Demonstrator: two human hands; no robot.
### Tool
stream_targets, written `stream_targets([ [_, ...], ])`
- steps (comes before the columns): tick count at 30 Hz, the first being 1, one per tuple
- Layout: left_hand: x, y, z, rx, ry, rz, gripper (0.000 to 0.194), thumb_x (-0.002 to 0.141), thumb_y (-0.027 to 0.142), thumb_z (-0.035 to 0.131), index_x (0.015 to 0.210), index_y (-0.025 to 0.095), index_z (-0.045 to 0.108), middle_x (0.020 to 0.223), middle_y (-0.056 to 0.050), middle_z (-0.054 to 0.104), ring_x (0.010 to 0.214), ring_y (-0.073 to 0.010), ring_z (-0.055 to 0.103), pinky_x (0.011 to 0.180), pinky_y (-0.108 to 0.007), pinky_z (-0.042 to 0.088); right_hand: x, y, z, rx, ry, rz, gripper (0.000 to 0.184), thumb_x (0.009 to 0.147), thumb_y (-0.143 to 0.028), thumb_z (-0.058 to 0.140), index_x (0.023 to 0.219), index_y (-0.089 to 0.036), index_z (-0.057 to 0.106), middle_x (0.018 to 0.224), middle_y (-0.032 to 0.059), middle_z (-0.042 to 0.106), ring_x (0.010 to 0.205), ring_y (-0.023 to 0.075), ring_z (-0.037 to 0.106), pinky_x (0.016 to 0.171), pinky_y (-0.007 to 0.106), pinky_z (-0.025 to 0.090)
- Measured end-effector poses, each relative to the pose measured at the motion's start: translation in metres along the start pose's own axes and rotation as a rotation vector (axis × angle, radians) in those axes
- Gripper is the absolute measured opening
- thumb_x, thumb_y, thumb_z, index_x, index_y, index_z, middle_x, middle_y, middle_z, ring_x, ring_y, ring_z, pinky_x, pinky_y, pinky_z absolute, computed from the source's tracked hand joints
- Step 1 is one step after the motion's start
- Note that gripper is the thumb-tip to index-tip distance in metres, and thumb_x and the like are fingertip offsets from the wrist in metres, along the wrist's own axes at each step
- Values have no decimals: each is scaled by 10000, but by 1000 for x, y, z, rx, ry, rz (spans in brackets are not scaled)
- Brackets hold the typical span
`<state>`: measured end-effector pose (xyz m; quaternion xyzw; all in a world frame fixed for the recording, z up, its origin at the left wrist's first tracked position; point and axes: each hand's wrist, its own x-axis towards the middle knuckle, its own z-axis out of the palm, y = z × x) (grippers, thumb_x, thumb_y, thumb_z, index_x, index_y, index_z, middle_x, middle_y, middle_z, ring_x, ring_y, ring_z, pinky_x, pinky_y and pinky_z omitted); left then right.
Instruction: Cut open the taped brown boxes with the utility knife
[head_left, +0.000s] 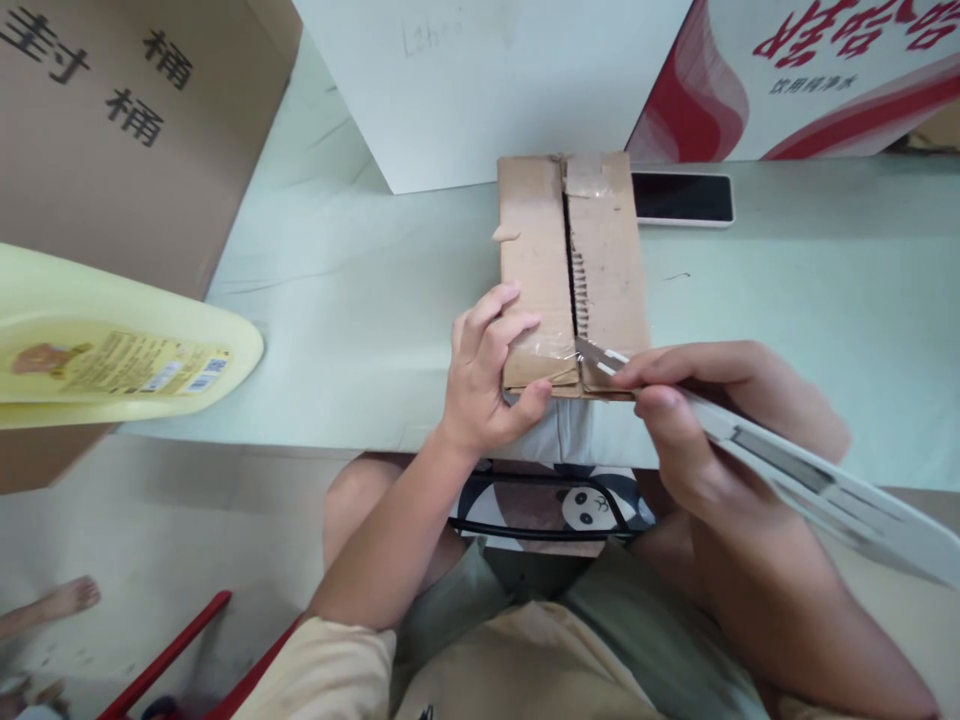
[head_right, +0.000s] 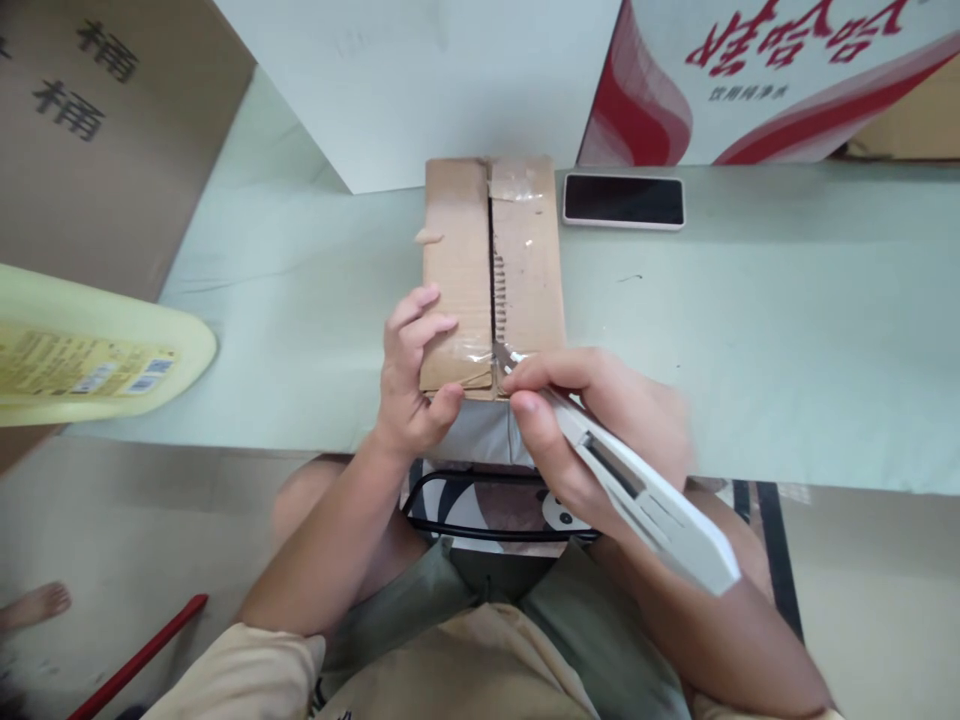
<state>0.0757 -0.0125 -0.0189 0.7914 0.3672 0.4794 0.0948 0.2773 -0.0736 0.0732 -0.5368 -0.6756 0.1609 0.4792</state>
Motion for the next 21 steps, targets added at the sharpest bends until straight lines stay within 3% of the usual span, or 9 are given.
stream_targets([
  [13, -1, -1, 0, -24, -5, -19, 573, 1033, 669, 441, 1436, 264, 486, 1526, -178, 541, 1449, -353, 537, 1183, -546, 446, -2, 1, 4, 81, 68, 62, 105, 978, -345, 733, 904, -273, 751, 798, 1, 778, 684, 178, 719, 627, 322, 550],
  [21, -1, 0, -2, 17, -37, -35, 569, 1034, 684, 411, 1417, 268, 478, 1519, -176, 546, 1450, -350, 537, 1169, -563, 467, 0, 12, 5, 102, -30, 55, 139, 959, -403, 752, 908, -274, 757, 799, 2, 770, 687, 167, 712, 606, 292, 555],
])
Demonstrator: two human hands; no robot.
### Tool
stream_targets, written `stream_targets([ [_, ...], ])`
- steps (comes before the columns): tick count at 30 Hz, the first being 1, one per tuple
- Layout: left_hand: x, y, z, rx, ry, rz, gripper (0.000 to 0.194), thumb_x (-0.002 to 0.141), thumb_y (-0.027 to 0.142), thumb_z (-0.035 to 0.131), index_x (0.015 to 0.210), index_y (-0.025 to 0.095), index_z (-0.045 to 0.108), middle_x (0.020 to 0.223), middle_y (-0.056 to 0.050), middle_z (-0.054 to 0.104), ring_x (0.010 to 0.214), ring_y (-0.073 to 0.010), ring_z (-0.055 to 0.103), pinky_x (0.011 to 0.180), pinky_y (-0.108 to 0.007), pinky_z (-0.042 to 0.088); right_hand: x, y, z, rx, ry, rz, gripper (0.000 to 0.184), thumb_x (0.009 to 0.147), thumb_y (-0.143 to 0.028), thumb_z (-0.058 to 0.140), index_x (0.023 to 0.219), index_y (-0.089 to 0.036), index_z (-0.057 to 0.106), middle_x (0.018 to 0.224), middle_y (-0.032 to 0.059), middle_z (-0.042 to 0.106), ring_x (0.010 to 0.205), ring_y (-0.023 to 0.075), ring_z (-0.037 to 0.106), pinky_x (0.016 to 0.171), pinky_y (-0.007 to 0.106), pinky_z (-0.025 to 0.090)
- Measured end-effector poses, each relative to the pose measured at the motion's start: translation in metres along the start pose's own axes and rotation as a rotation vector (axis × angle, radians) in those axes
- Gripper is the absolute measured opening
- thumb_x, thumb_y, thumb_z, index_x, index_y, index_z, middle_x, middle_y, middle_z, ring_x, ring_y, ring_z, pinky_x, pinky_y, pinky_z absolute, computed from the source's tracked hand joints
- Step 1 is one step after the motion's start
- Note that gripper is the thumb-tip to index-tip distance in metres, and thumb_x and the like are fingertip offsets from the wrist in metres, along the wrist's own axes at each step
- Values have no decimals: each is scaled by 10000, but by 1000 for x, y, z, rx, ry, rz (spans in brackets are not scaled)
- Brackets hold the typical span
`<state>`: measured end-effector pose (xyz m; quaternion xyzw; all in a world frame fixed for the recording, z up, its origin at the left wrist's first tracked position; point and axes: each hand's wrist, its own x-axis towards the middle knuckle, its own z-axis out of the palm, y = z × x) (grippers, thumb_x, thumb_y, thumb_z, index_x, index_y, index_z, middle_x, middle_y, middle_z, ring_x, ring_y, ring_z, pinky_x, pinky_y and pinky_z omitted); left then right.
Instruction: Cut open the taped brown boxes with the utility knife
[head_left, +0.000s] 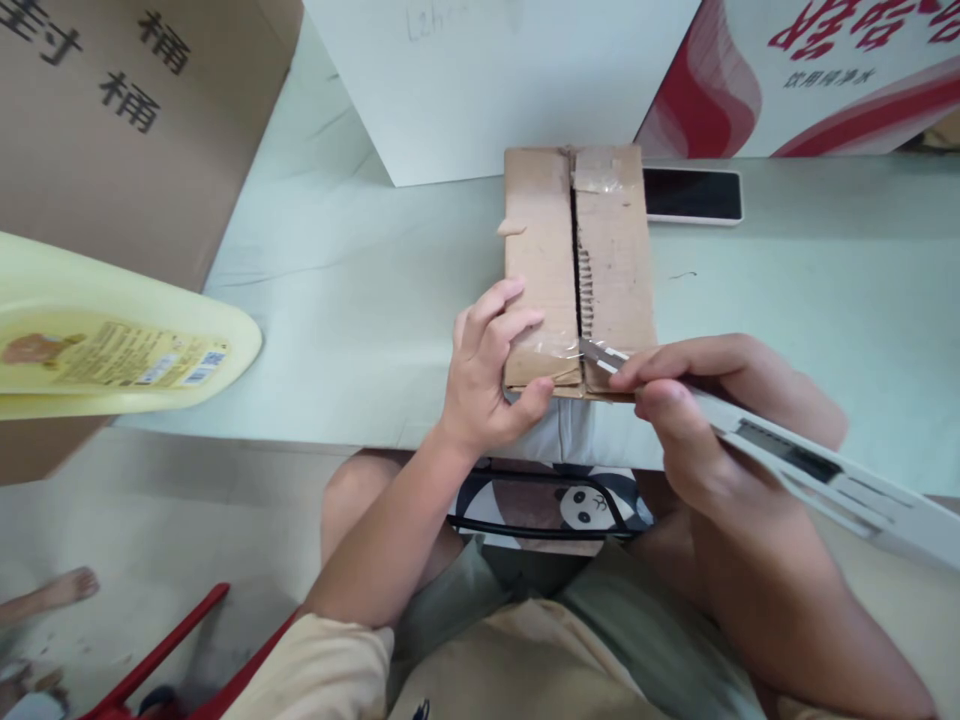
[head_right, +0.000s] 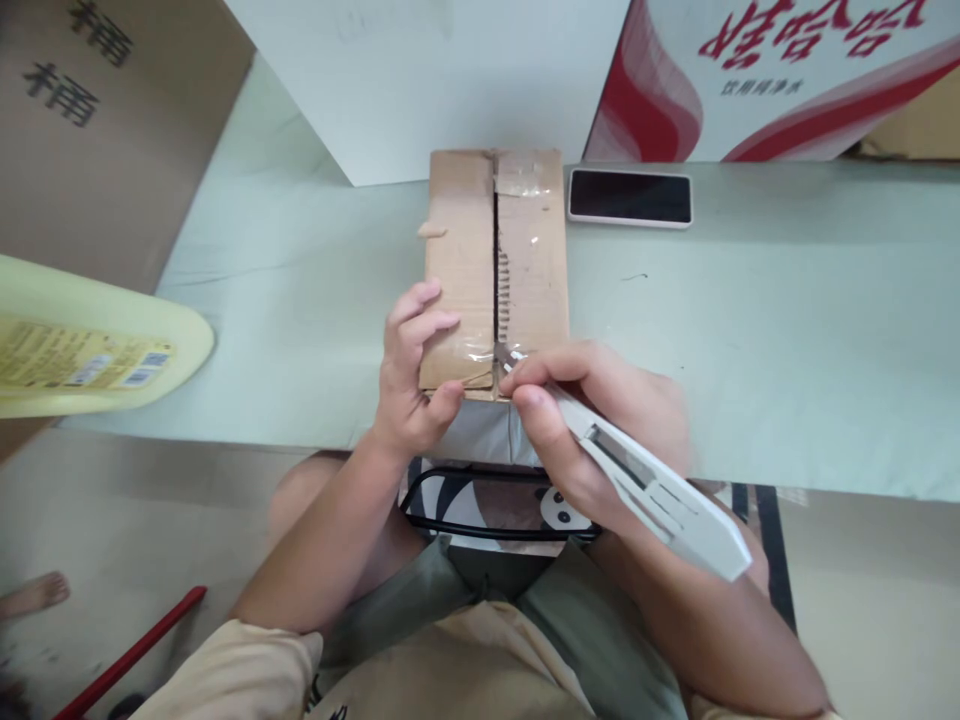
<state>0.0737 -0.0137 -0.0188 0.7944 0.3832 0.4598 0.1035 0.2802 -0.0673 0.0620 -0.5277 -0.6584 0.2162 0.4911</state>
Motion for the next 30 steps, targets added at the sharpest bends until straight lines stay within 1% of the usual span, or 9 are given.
stream_targets([
  [3, 0, 0, 1, 8, 3, -4, 572, 1032, 693, 403, 1415, 275, 476, 1521, -175, 550, 1443, -355, 546, 1165, -572, 470, 1, 0, 0, 56, 11, -9, 156, 975, -403, 721, 902, -267, 745, 782, 7, 749, 685, 174, 695, 592, 305, 538],
  [7, 1, -1, 2, -1, 29, 16, 575, 1030, 686, 420, 1421, 269, 480, 1507, -177, 563, 1428, -348, 562, 1155, -553, 481, 1, -3, -1, 153, 46, -24, 244, 1004, -423, 665, 843, -242, 690, 727, 19, 698, 634, 173, 649, 580, 325, 523],
  [12, 1, -1, 1, 2, 34, 15, 606, 1004, 720, 452, 1422, 282, 485, 1509, -170, 560, 1424, -361, 563, 1152, -566, 485, -1, 1, 0, 94, 34, -23, 234, 996, -444, 669, 880, -244, 708, 694, 6, 674, 575, 149, 593, 520, 293, 479],
  [14, 1, -1, 0, -12, 40, 18, 607, 1001, 718, 463, 1420, 280, 492, 1504, -170, 562, 1424, -359, 559, 1156, -566, 484, 0, 2, 1, 59, 22, -41, 219, 982, -445, 688, 884, -252, 721, 683, -2, 673, 575, 146, 598, 513, 278, 480],
  [17, 1, 0, 0, -21, 34, 12, 602, 1001, 705, 482, 1417, 270, 501, 1510, -174, 557, 1433, -353, 551, 1168, -555, 480, 3, 1, 1, 25, -54, -54, 162, 972, -400, 703, 893, -262, 729, 705, -11, 698, 584, 138, 621, 519, 258, 490],
  [19, 1, 0, 0, -15, 23, 7, 597, 1003, 700, 482, 1419, 272, 498, 1514, -172, 556, 1439, -351, 548, 1173, -553, 476, 5, 0, 1, 44, -92, -61, 125, 977, -364, 699, 908, -263, 727, 727, -16, 710, 563, 122, 607, 520, 251, 485],
  [21, 2, 0, 0, 0, 17, 10, 592, 1006, 701, 472, 1420, 278, 494, 1512, -169, 561, 1436, -354, 553, 1166, -560, 480, 5, -1, 0, 84, -73, -68, 136, 982, -375, 696, 914, -260, 723, 735, -15, 707, 554, 118, 594, 526, 258, 483],
  [26, 2, 0, -1, 21, 12, 6, 584, 1007, 697, 470, 1406, 271, 500, 1506, -174, 570, 1420, -358, 570, 1148, -557, 491, 0, 3, -5, 124, -14, -7, 245, 985, -470, 678, 895, -243, 705, 707, 12, 672, 615, 169, 630, 568, 312, 516],
  [30, 3, 1, -3, 2, 1, 2, 563, 1009, 663, 501, 1405, 263, 505, 1512, -181, 565, 1423, -360, 569, 1149, -553, 486, -1, 7, -3, 144, -36, -24, 200, 966, -455, 711, 957, -255, 711, 735, 4, 697, 599, 158, 627, 536, 288, 508],
])
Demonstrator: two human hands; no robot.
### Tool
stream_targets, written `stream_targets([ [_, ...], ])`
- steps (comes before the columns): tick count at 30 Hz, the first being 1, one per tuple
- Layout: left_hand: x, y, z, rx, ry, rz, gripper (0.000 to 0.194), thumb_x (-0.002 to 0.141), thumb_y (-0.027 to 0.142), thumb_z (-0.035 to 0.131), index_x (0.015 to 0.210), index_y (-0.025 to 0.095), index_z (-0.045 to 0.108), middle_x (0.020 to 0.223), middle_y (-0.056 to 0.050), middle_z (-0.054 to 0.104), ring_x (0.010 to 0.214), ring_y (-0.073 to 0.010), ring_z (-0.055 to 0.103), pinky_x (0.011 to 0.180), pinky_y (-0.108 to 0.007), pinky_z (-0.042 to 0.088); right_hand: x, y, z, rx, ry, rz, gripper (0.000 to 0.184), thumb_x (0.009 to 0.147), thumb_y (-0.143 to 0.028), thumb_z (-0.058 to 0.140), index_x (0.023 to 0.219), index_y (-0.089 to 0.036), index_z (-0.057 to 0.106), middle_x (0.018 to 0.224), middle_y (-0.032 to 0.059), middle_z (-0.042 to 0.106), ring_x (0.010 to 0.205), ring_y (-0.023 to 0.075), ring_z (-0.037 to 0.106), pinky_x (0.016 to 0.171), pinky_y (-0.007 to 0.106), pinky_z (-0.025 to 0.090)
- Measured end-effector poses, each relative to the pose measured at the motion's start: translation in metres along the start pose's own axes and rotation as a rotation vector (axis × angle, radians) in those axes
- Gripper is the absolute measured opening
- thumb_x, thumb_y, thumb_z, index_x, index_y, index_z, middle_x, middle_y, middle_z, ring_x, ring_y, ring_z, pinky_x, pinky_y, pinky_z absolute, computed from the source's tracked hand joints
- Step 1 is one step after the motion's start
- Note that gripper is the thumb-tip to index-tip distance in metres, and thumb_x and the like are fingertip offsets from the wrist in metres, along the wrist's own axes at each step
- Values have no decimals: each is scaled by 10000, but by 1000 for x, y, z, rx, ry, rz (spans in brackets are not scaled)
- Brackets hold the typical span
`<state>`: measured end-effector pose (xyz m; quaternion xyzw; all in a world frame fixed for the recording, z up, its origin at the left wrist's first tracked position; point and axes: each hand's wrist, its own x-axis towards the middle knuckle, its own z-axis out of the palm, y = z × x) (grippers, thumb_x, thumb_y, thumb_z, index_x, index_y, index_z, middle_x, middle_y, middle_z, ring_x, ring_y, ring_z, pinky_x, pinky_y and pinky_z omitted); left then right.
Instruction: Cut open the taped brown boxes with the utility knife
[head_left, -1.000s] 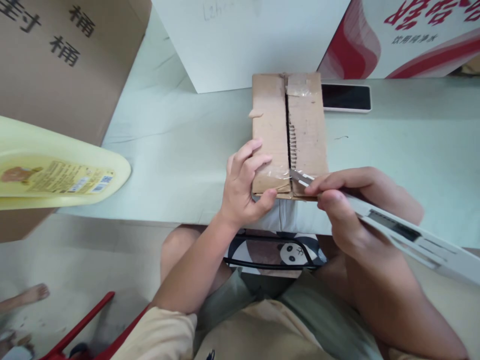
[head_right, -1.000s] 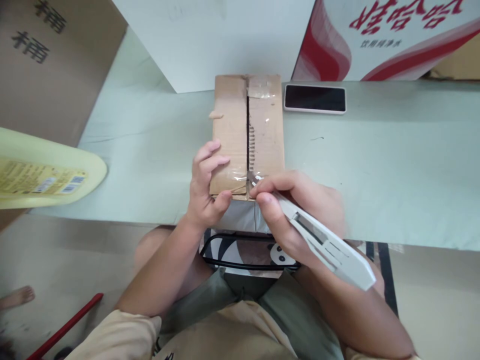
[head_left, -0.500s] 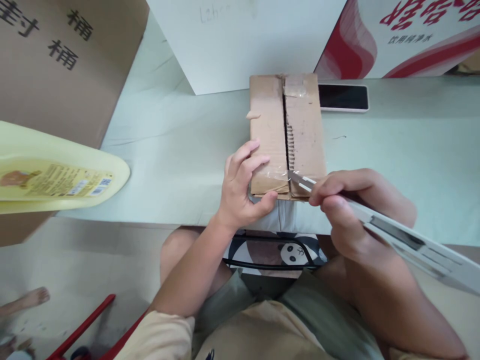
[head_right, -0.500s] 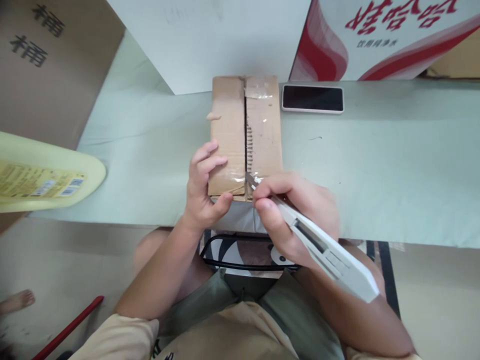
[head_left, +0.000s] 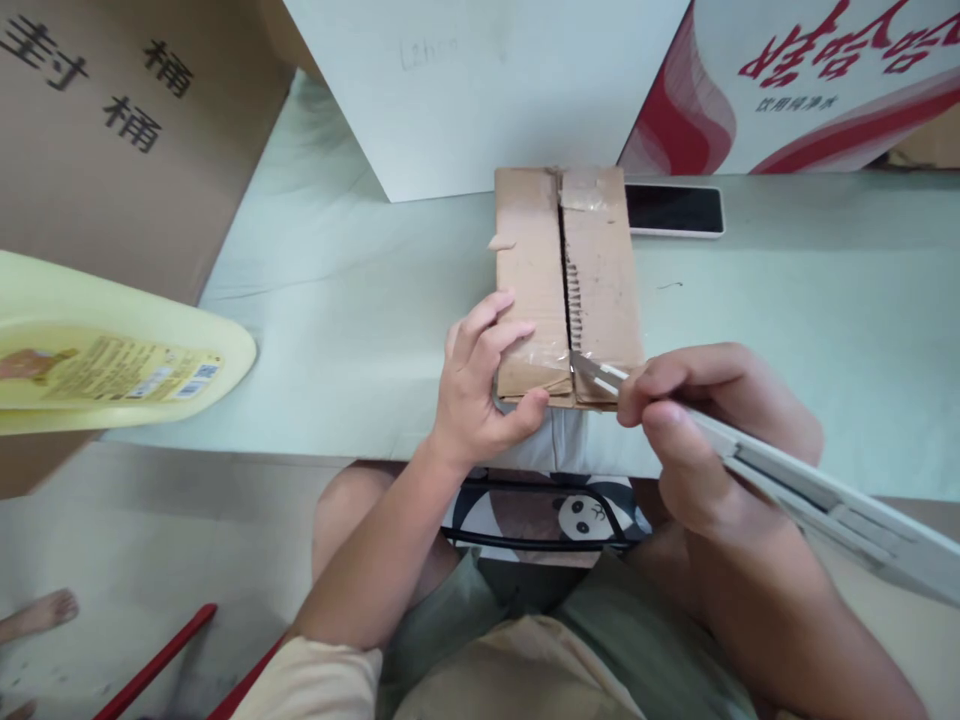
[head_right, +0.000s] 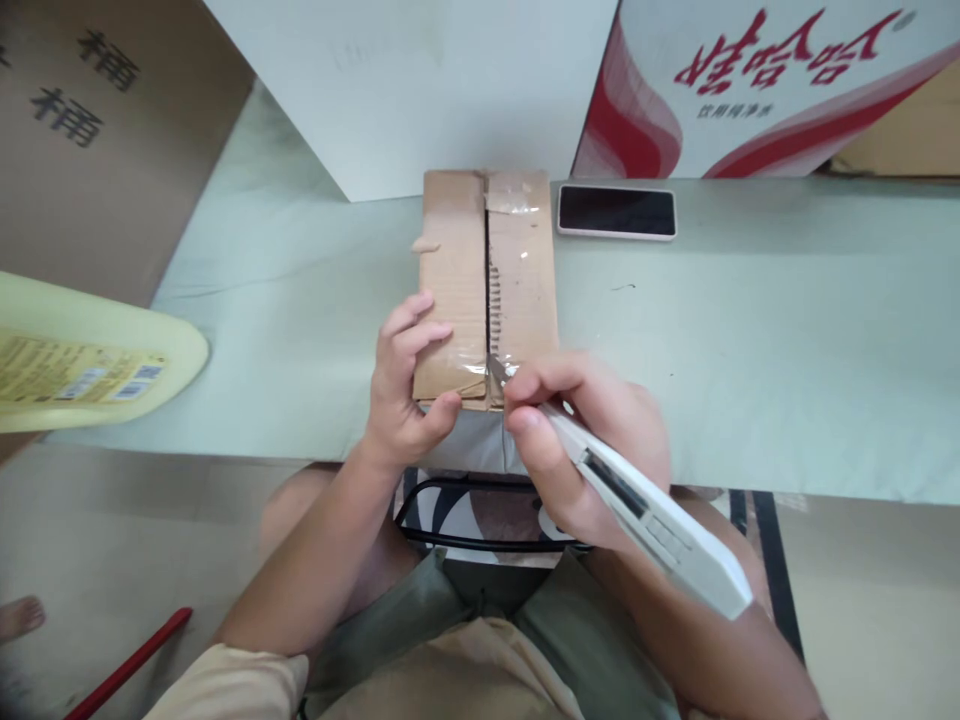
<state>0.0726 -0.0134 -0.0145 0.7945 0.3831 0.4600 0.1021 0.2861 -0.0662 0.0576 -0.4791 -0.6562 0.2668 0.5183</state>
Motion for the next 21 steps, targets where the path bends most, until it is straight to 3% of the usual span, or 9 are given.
stream_targets([
  [6, -1, 1, 0, -18, -1, -13, 570, 1007, 670, 506, 1410, 268, 509, 1521, -175, 559, 1434, -348, 558, 1160, -547, 484, 5, -4, 3, -18, -137, 6, 131, 964, -376, 722, 1007, -254, 698, 781, -15, 739, 593, 126, 648, 532, 233, 522],
  [12, -3, -2, 4, 0, 35, 6, 594, 1005, 694, 489, 1418, 268, 511, 1511, -175, 561, 1435, -353, 554, 1161, -564, 481, 0, -3, 5, -12, 2, -25, 94, 971, -361, 710, 971, -267, 707, 748, -13, 721, 602, 148, 650, 526, 272, 509],
  [21, 0, 1, 8, -71, 89, 16, 641, 974, 663, 566, 1480, 282, 469, 1540, -169, 532, 1441, -339, 544, 1169, -537, 477, 2, -8, 2, 89, 58, -63, 125, 988, -359, 687, 948, -243, 704, 750, 8, 706, 610, 160, 632, 566, 316, 502],
])
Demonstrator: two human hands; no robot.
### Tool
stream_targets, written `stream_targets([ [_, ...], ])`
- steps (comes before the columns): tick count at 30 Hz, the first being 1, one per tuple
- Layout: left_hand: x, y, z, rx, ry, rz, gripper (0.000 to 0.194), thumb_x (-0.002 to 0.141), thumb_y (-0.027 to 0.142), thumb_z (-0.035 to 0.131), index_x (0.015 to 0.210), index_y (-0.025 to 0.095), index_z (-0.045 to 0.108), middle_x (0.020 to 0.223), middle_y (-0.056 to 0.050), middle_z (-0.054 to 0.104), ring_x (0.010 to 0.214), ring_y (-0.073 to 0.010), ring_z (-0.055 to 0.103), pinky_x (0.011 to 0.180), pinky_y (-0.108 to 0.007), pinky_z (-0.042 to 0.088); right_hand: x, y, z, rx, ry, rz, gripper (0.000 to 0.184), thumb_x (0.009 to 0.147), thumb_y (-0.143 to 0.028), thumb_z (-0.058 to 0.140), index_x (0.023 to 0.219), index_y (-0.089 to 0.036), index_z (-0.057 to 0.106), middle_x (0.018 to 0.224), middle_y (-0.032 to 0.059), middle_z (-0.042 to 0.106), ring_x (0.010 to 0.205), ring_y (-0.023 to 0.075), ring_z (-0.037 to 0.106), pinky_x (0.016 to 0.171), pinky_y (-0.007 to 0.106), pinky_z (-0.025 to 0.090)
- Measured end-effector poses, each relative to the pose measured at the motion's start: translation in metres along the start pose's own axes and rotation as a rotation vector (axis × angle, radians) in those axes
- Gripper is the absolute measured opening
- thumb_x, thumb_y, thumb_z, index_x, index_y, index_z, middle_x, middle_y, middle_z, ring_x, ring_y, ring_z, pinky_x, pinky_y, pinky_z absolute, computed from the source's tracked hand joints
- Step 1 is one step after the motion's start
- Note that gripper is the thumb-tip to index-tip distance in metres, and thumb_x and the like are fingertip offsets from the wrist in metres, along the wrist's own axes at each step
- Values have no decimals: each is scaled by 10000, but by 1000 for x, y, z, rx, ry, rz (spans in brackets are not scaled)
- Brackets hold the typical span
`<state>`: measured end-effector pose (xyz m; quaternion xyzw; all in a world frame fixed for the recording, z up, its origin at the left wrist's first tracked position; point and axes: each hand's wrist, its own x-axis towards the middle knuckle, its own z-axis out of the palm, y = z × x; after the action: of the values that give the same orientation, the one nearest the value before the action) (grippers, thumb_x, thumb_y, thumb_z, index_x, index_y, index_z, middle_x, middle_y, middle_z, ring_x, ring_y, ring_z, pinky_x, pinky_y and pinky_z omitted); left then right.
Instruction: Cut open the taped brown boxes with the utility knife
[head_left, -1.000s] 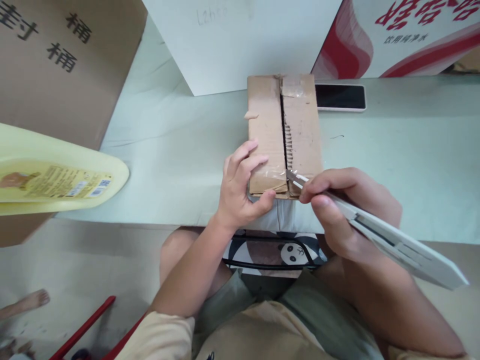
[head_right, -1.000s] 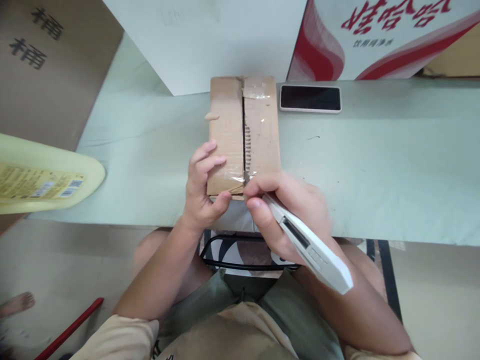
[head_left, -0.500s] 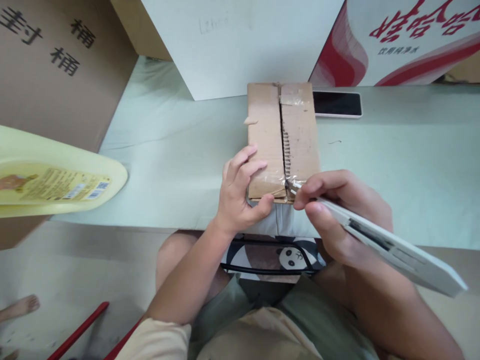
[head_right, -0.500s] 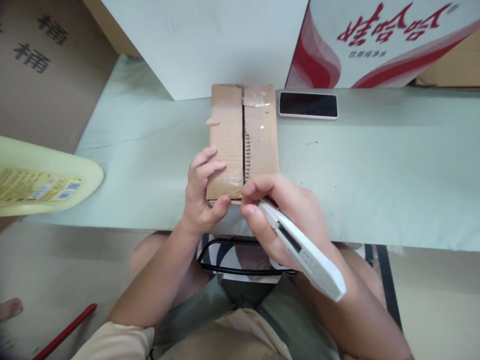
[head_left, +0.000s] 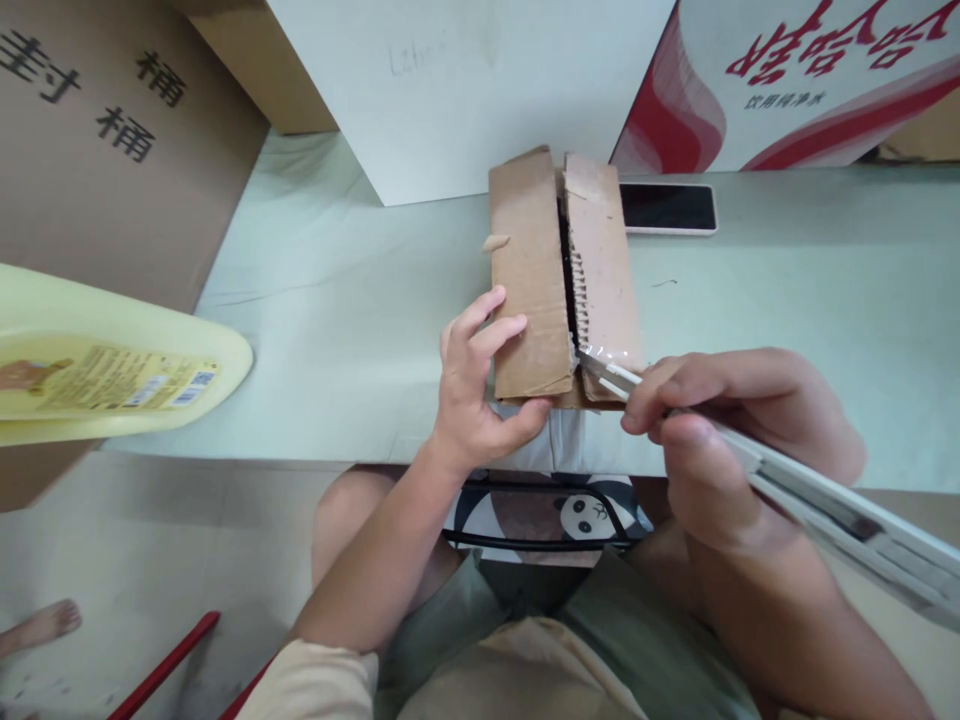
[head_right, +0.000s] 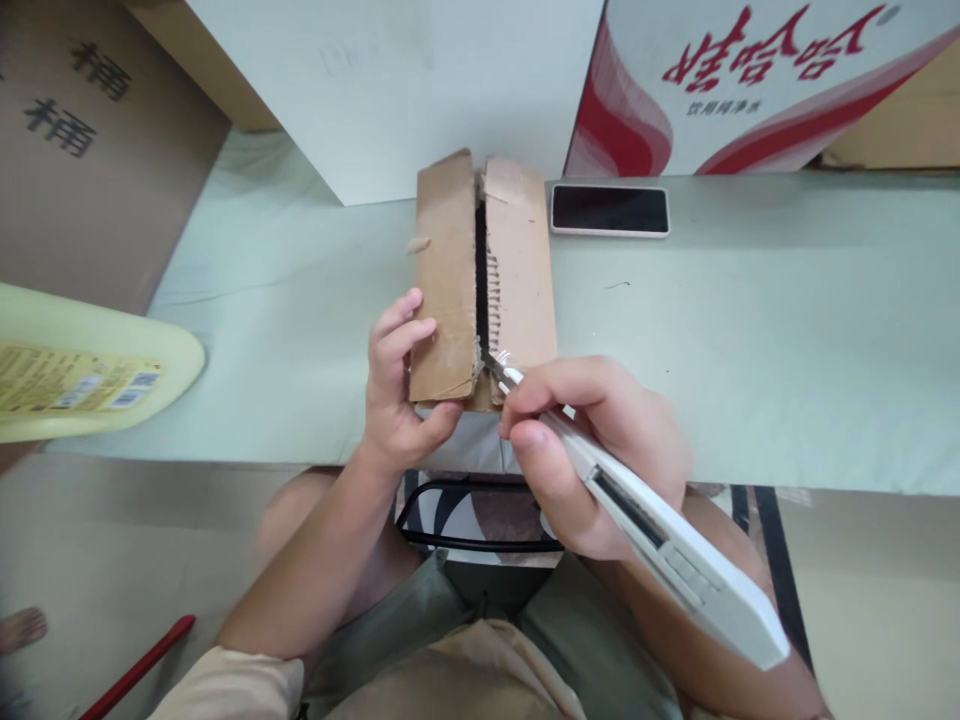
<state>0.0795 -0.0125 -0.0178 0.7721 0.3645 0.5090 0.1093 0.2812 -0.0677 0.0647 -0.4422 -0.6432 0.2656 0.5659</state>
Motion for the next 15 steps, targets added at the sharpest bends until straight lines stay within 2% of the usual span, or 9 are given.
stream_targets([
  [5, -1, -1, 1, -42, 27, -24, 609, 977, 615, 601, 1480, 294, 480, 1528, -144, 546, 1442, -329, 545, 1190, -522, 458, 2, -1, -2, 72, -20, 15, 118, 986, -338, 701, 938, -230, 704, 744, 9, 692, 630, 162, 645, 588, 318, 522],
  [10, -3, -4, -1, -109, 42, -55, 635, 957, 618, 641, 1486, 304, 483, 1522, -145, 543, 1400, -323, 579, 1083, -478, 554, 3, -2, -1, 88, -7, 23, 124, 976, -347, 716, 933, -232, 702, 739, 8, 688, 621, 162, 643, 578, 319, 529],
  [15, -1, -1, -3, -133, 66, -45, 559, 952, 507, 675, 1443, 293, 516, 1471, -139, 560, 1378, -317, 588, 1098, -500, 549, 4, -3, -3, 85, -35, -11, 112, 988, -341, 696, 945, -237, 699, 713, 6, 685, 599, 160, 631, 573, 324, 544],
])
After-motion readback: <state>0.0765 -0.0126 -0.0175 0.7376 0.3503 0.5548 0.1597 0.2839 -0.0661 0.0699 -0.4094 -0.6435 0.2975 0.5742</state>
